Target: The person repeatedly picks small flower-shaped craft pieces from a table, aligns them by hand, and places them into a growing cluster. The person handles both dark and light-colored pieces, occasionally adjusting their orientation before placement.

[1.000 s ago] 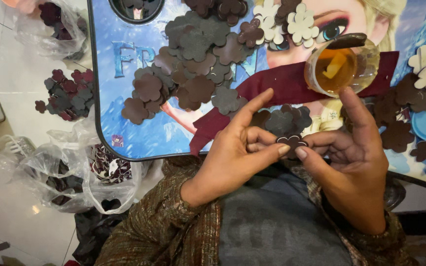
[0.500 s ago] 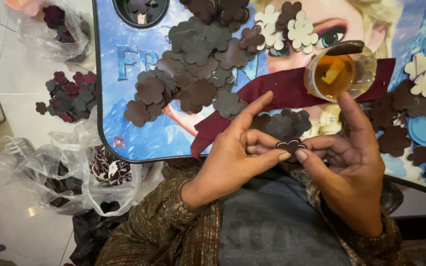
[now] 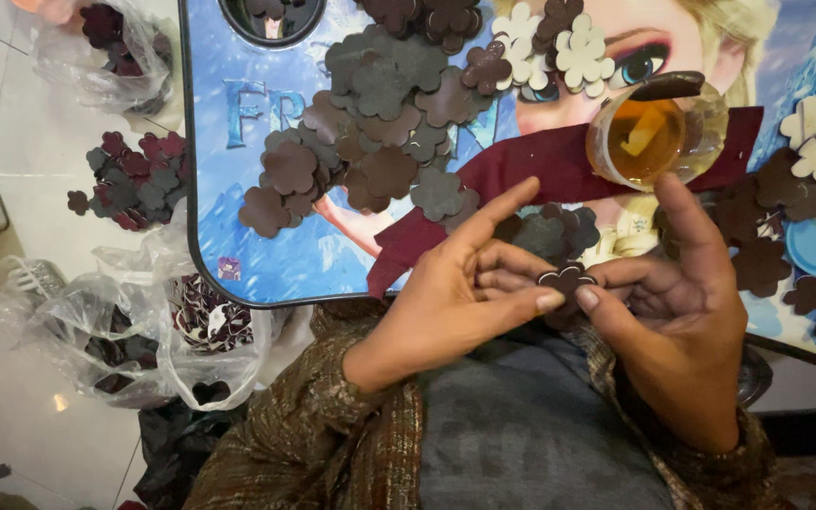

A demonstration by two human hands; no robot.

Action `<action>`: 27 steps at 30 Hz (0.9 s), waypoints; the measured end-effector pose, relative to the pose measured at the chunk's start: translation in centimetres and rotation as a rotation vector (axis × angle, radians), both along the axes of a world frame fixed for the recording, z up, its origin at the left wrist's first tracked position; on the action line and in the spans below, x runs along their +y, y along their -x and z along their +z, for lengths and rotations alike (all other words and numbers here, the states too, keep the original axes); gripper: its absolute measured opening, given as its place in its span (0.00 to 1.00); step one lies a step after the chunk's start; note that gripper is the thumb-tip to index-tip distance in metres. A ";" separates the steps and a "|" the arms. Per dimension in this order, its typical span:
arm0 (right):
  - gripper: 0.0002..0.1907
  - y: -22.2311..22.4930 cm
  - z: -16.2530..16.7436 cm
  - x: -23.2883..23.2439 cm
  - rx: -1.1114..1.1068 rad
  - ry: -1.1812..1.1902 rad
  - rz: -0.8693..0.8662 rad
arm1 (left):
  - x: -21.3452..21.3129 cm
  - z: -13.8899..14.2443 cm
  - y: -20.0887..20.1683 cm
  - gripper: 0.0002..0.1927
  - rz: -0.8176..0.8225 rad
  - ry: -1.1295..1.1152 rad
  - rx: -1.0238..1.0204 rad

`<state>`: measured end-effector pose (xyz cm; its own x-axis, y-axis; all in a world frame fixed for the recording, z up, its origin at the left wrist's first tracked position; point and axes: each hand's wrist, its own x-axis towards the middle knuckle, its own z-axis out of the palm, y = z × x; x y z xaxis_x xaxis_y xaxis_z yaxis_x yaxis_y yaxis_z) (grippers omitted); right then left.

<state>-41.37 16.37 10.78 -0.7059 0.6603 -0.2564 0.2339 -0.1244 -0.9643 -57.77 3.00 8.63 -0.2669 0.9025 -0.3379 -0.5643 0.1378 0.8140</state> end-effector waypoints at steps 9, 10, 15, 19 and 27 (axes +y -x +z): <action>0.52 -0.6 -0.3 -0.3 0.038 0.020 0.003 | 0.3 0.1 -0.8 0.41 0.129 0.006 0.152; 0.54 -0.5 -0.5 -0.5 0.058 0.035 0.012 | 0.3 0.2 -0.8 0.41 0.131 0.000 0.153; 0.53 -0.4 -1.2 -0.7 0.088 0.066 0.026 | 0.2 0.3 -0.7 0.43 0.119 -0.012 0.084; 0.56 -1.2 -1.8 -0.7 0.115 0.070 0.061 | 0.0 0.8 -0.6 0.44 0.086 -0.042 0.067; 0.60 -2.4 -3.1 0.0 0.053 -0.070 0.116 | -0.1 2.7 1.6 0.43 -0.074 -0.061 0.469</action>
